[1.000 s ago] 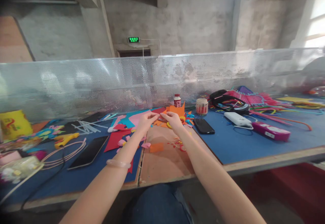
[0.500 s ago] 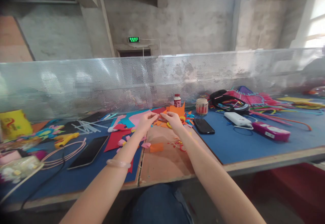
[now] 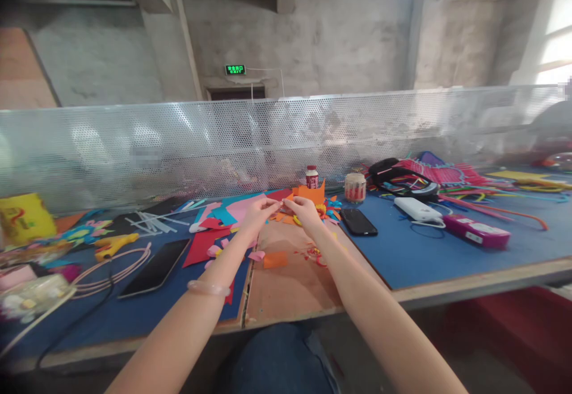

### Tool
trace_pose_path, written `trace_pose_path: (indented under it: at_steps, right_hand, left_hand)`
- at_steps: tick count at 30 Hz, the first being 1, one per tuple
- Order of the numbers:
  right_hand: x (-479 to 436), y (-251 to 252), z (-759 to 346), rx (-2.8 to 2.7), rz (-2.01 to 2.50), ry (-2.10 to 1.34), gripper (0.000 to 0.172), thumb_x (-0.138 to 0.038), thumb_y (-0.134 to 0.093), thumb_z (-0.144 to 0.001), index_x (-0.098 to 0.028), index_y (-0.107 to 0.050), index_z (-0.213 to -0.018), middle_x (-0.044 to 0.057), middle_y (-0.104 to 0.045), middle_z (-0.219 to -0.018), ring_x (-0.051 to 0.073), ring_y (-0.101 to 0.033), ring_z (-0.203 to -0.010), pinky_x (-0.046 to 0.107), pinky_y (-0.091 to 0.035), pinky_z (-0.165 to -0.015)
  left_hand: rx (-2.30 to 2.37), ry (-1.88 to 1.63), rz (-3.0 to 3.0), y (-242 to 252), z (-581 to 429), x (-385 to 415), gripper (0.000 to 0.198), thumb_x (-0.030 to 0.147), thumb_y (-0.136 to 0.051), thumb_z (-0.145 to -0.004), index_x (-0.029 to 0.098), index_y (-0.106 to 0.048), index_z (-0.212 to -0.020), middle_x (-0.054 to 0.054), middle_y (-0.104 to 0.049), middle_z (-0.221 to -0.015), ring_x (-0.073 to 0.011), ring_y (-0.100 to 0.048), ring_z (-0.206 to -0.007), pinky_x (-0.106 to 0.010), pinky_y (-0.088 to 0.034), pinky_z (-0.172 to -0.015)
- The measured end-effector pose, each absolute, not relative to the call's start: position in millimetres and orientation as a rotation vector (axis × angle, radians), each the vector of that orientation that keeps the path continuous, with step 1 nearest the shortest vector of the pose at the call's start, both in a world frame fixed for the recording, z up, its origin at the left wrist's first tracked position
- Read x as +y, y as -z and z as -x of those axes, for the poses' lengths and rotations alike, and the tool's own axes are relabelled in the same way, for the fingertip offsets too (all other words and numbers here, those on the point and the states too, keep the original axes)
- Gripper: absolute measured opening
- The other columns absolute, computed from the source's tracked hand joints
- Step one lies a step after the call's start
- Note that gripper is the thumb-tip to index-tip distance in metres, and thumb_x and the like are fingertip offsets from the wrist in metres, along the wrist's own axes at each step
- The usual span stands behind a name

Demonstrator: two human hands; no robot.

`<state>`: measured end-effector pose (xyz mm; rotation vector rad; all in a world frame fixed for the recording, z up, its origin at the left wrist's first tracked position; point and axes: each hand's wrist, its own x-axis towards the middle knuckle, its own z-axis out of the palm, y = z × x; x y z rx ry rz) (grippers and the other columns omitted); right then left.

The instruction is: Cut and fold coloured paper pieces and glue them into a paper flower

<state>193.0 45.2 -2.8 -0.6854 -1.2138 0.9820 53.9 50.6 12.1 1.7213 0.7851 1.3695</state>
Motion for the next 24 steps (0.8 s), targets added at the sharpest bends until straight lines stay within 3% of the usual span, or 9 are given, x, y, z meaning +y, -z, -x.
trace_pose_path:
  at_steps: [14, 19, 24]
  right_hand:
    - [51, 8, -193, -1.207, 0.681, -1.011, 0.022, -0.037, -0.069, -0.061, -0.015, -0.063, -0.064, 0.002, -0.066, -0.066, 0.015, -0.061, -0.065, 0.029, -0.047, -0.07]
    - [52, 9, -194, -1.202, 0.712, -0.989, 0.025, -0.039, -0.069, -0.06, -0.015, -0.063, -0.063, 0.002, -0.065, -0.063, 0.015, -0.061, -0.063, 0.027, -0.046, -0.066]
    - [50, 8, -194, -1.209, 0.706, -0.991, 0.023, -0.037, -0.069, -0.061, -0.015, -0.063, -0.062, 0.001, -0.063, -0.061, 0.012, -0.059, -0.061, 0.026, -0.045, -0.066]
  left_hand:
    - [0.797, -1.33, -1.702, -9, -53, 57, 0.024, 0.036, -0.064, -0.065, 0.014, -0.066, -0.073, -0.005, -0.066, -0.069, -0.0151, -0.057, -0.062, -0.025, -0.041, -0.057]
    - [0.784, -1.305, -1.68, -8, -55, 60, 0.031, 0.043, -0.055, -0.072, 0.014, -0.065, -0.075, -0.008, -0.067, -0.074, -0.0179, -0.061, -0.07, -0.028, -0.045, -0.063]
    - [0.798, -1.338, -1.716, -8, -54, 56, 0.023, 0.036, -0.064, -0.065, 0.015, -0.064, -0.072, -0.006, -0.066, -0.074, -0.0173, -0.059, -0.071, -0.027, -0.043, -0.066]
